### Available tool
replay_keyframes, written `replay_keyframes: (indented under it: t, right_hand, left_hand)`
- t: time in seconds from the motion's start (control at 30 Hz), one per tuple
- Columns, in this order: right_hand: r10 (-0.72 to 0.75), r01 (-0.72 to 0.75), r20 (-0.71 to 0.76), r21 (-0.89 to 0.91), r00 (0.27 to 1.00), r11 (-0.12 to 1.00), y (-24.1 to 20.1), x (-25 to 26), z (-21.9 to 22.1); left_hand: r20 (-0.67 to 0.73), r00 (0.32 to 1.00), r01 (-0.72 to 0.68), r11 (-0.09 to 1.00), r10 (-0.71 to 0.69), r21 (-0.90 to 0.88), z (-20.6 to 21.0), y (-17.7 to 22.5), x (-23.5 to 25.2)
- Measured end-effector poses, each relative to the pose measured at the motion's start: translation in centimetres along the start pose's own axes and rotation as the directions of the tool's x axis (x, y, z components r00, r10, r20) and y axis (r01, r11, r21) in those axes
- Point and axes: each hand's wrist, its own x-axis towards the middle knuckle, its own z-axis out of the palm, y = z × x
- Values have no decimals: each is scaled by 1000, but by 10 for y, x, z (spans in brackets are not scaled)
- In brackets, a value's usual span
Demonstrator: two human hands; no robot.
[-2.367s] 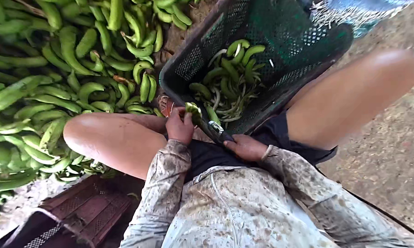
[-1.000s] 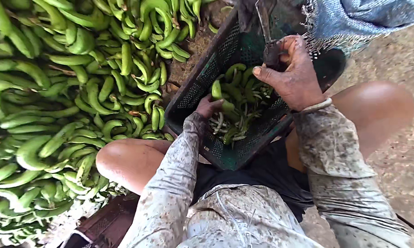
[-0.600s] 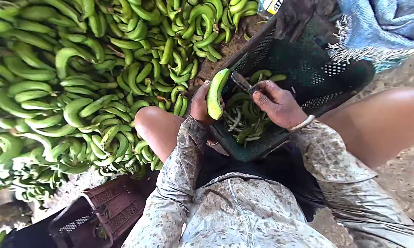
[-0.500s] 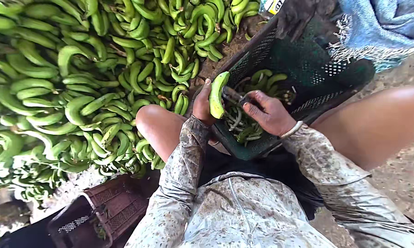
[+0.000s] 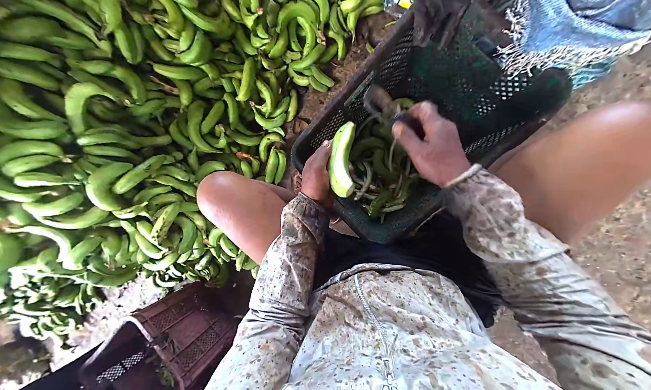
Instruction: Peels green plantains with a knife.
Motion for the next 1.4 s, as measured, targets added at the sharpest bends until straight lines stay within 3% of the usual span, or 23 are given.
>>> replay_keyframes:
  t: [0.07, 0.1, 0.17, 0.23, 0.3, 0.4, 0.47, 0.53, 0.6, 0.67, 0.73, 0.8, 0.87, 0.97, 1.03, 1.1, 1.17, 1.23, 1.3, 1.37, 1.4]
  right_hand:
    - [-226, 212, 171, 96, 959, 972, -5, -18, 16]
    - [-263, 243, 242, 111, 934, 964, -5, -20, 24]
    - [-147, 142, 234, 39, 961, 989, -2, -10, 29]
    - [61, -58, 62, -61, 996, 996, 5, 14, 14]
    - [153, -157, -56, -76, 987, 985, 12, 24, 0]
    - [-39, 39, -11, -18, 999, 999, 8, 5, 0]
    - [-223, 215, 127, 70, 967, 974, 4, -16, 16]
    - [-281, 270, 253, 80, 926, 960, 3, -22, 29]
    - [-122, 126, 220, -1, 968, 992, 5, -7, 23]
    - [42, -39, 34, -79, 999, 996, 12, 17, 6]
    - [73, -80, -86, -79, 994, 994, 15, 24, -4]
    - [-8, 5, -77, -40, 997, 999, 7, 10, -5]
    - [-186, 186, 21, 23, 982, 982, 2, -14, 9]
    - [-359, 361, 184, 24, 915, 932, 4, -29, 34]
    - [-212, 226, 210, -46, 955, 973, 7, -14, 31]
    - [-7, 16, 91, -93, 996, 996, 14, 10, 17]
    - [44, -44, -5, -95, 999, 994, 18, 21, 7]
    - [-59, 58, -12, -59, 998, 997, 13, 11, 7]
    - [-216, 216, 39, -1, 976, 976, 5, -12, 19]
    - [-334, 334, 129, 22, 934, 942, 1, -28, 37]
    - [-329, 332, 172, 12, 928, 943, 2, -28, 42]
  left_hand:
    - [-43, 999, -10, 1000, 10, -6, -2, 1, 9]
    - [-32, 999, -25, 999, 26, 32, 0, 1, 9]
    - [56, 998, -44, 992, 37, 119, 2, -1, 2]
    - [104, 994, -1, 990, -13, 140, 3, -4, -3]
    - [146, 982, 111, 991, -121, 71, -1, -6, -7]
    - [164, 973, 160, 987, -161, 19, -5, -8, 4]
    - [143, 986, 84, 996, -85, 18, -2, -7, 9]
    - [156, 987, 38, 999, -42, 24, -1, -3, 10]
    - [217, 970, 102, 993, -112, 57, 1, -1, 4]
    - [311, 932, 172, 982, -188, 78, 1, 1, -3]
    - [366, 907, 209, 977, -209, 42, -2, -1, -6]
    - [269, 952, 152, 988, -148, 8, -2, -6, 1]
    - [108, 993, 52, 999, -52, 9, -1, -10, 11]
    - [119, 992, -33, 998, 27, 49, -2, -6, 18]
    - [220, 973, 53, 994, -74, 98, 0, -2, 13]
    - [374, 905, 185, 979, -204, 86, -3, -5, 10]
    - [470, 847, 266, 963, -248, 29, -6, -9, 9]
    - [339, 919, 228, 973, -202, -38, -4, -11, 8]
    - [60, 998, 15, 1000, -15, 0, 1, -13, 14]
    - [-65, 988, -134, 988, 139, 74, 1, -17, 23]
    - [-32, 990, -132, 987, 135, 87, -2, -17, 23]
